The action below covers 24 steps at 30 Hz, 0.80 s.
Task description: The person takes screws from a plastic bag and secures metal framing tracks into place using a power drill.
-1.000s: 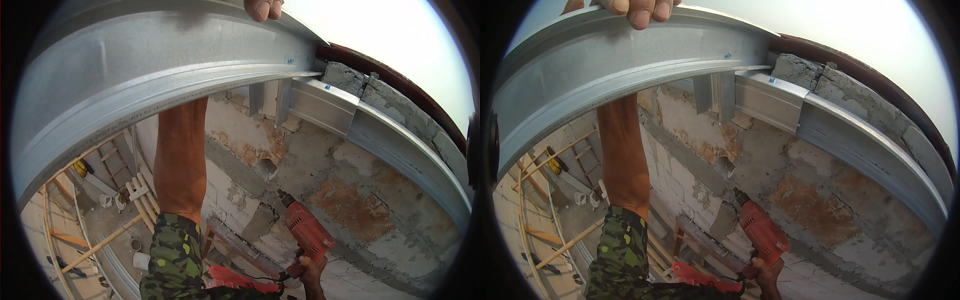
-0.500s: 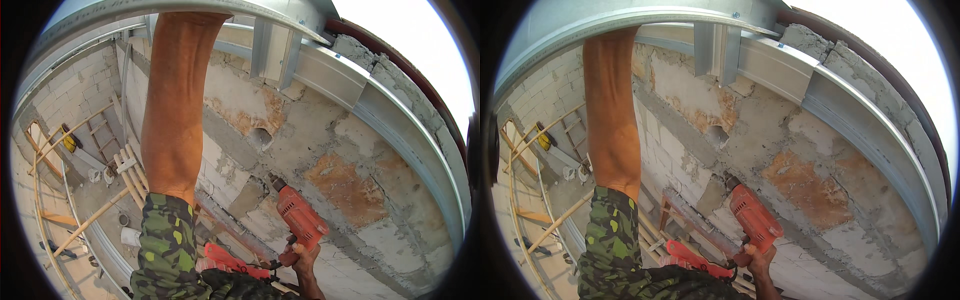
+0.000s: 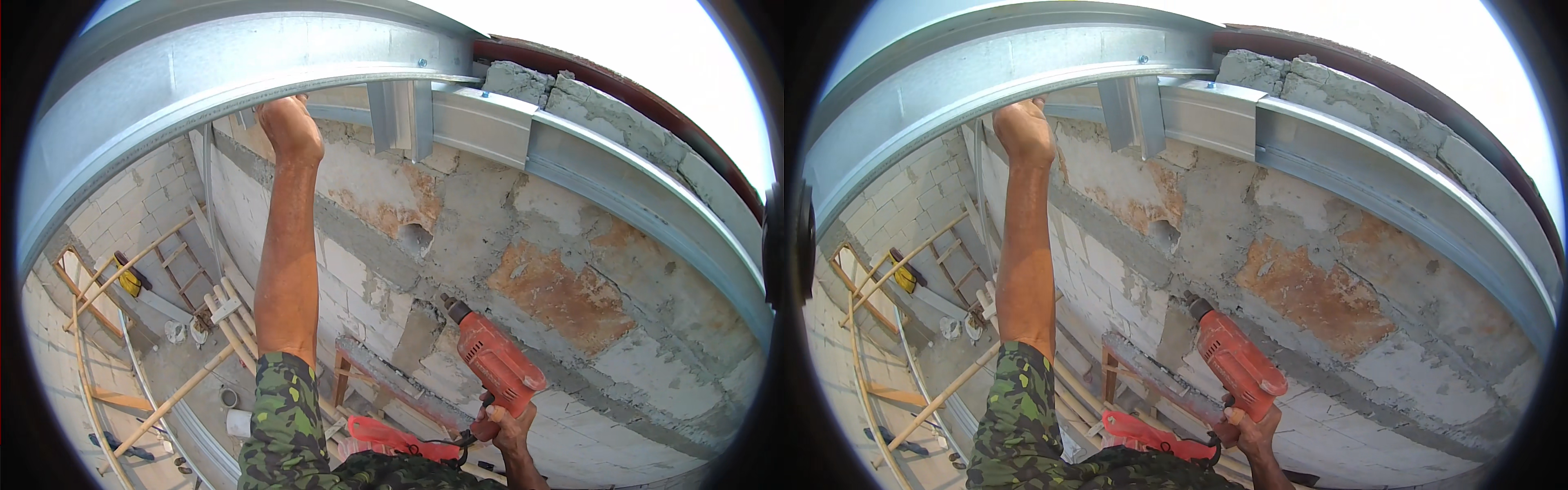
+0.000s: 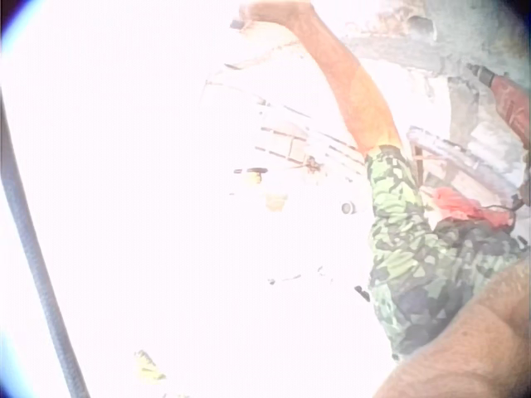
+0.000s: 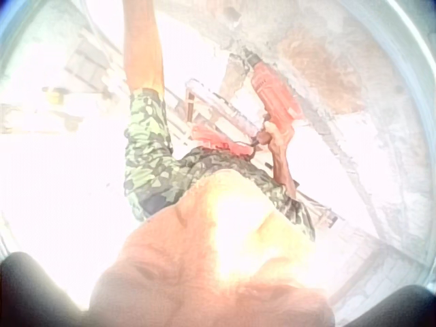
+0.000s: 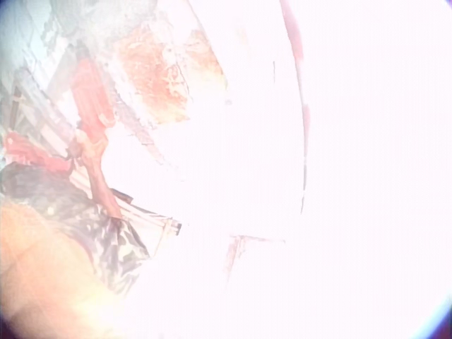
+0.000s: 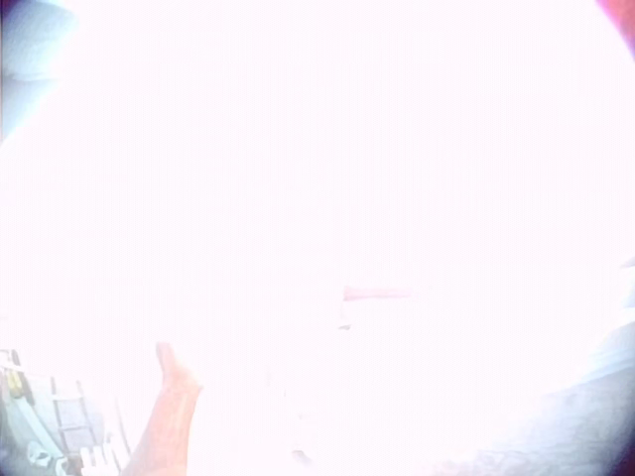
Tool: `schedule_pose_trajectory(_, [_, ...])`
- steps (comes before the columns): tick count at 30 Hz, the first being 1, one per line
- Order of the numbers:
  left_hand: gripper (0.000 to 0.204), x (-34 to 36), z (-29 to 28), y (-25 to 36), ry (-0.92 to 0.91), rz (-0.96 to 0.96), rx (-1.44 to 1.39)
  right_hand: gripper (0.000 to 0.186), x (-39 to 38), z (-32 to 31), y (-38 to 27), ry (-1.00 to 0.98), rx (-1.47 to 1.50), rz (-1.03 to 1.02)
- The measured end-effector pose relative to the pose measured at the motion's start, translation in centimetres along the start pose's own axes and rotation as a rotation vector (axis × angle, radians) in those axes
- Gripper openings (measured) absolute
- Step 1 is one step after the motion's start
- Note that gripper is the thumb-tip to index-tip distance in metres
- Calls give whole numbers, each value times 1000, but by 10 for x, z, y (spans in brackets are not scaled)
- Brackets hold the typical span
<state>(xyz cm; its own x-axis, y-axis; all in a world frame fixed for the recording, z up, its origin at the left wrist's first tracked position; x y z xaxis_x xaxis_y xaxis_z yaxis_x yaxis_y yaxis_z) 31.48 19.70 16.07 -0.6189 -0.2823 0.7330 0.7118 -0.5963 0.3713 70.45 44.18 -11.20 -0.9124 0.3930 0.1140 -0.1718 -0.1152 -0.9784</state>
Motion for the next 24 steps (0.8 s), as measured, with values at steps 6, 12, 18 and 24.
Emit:
schedule_pose_trajectory(6, [44, 16, 18, -65, -320, 207, 685, 45, 0, 6, 0, 2, -15, 64])
schedule_pose_trajectory(12, [30, 10, 41, -76, -472, 40, 871, 54, 11, -2, 12, 62, -96, 43])
schedule_pose_trajectory(18, [43, 4, 39, -72, -475, -56, 782, 55, 24, 15, 0, 119, -19, 90])
schedule_pose_trajectory(24, [35, 15, 35, -66, -647, 45, 1107, 55, 39, 6, 16, 91, 26, 60])
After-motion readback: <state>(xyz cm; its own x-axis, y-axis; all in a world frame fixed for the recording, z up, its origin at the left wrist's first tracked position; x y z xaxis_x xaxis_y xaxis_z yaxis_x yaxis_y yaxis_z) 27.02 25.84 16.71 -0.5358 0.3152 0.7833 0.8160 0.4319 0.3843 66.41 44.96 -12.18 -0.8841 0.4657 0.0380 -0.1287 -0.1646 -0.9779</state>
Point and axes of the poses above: each hand's wrist, its own x-axis towards the middle knuckle, its own z-axis out of the palm, y = z × x, the point moved 4 cm from there along x, towards the middle knuckle, and after that the axes turned 11 degrees about -y, right-handed, at the moved point
